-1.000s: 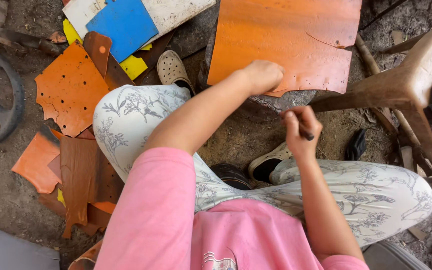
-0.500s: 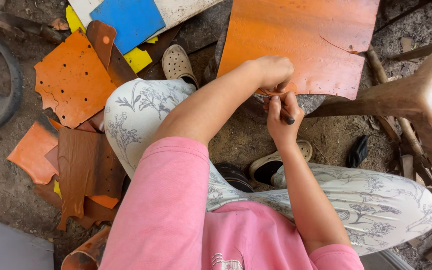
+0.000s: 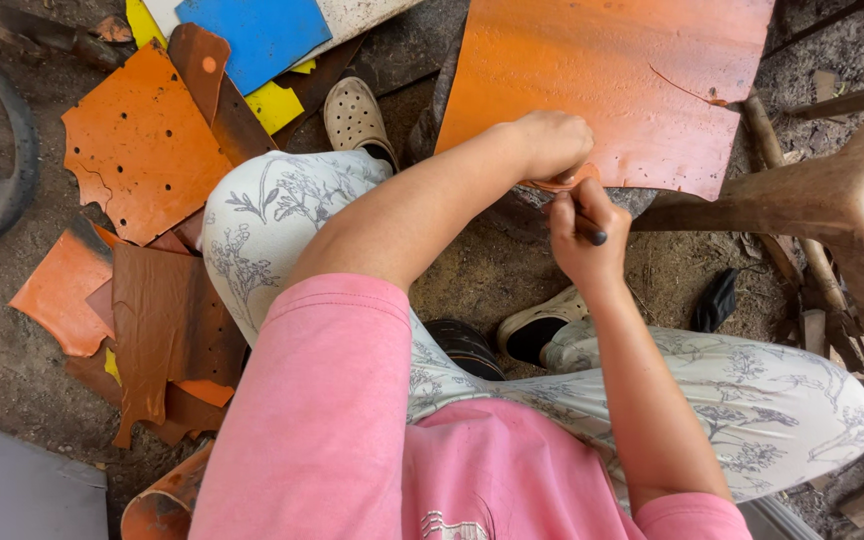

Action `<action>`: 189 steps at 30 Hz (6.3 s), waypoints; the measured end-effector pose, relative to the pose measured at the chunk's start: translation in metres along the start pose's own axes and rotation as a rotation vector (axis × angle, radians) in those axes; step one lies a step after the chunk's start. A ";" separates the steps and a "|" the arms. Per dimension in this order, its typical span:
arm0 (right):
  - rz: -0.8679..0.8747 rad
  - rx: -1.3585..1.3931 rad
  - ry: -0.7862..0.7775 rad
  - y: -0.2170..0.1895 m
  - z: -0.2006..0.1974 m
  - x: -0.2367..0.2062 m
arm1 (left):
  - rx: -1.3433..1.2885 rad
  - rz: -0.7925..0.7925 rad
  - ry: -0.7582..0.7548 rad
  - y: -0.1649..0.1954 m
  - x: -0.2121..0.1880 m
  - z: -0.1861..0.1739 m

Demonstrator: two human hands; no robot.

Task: The person sits on the floor and uses a pointed tool to cut curved shapes from an orange sheet of leather. They repeatedly trace the outline of a small template and cut along it, removing small pieces from the sheet.

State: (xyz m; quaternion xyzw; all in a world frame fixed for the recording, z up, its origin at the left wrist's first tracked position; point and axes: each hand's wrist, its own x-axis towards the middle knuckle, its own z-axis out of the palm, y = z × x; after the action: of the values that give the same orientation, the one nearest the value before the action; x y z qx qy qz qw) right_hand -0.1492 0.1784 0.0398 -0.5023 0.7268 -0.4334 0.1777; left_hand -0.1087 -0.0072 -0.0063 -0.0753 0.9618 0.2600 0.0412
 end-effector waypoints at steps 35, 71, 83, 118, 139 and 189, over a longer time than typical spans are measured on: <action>-0.263 -0.048 0.161 0.043 -0.025 0.021 | -0.876 -1.172 0.950 0.049 -0.136 -0.002; 0.321 1.043 -0.012 0.006 0.061 0.094 | -1.259 -0.587 0.900 0.024 -0.110 0.001; 0.170 0.642 0.045 0.070 0.010 0.098 | -0.530 -0.681 0.485 -0.001 -0.104 -0.018; 0.094 0.504 -0.045 0.063 0.043 0.079 | -0.857 -0.856 0.753 0.004 -0.122 0.010; -0.052 0.142 0.013 0.083 0.019 0.067 | -0.296 -0.819 0.805 0.009 -0.125 0.017; -0.047 0.342 -0.090 0.076 0.019 0.078 | -0.040 -0.717 0.977 0.029 -0.133 0.028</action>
State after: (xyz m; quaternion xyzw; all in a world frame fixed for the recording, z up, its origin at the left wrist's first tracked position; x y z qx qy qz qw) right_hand -0.2139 0.1097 -0.0183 -0.5007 0.6217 -0.5318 0.2828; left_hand 0.0191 0.0481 -0.0005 -0.5060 0.7792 0.1832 -0.3213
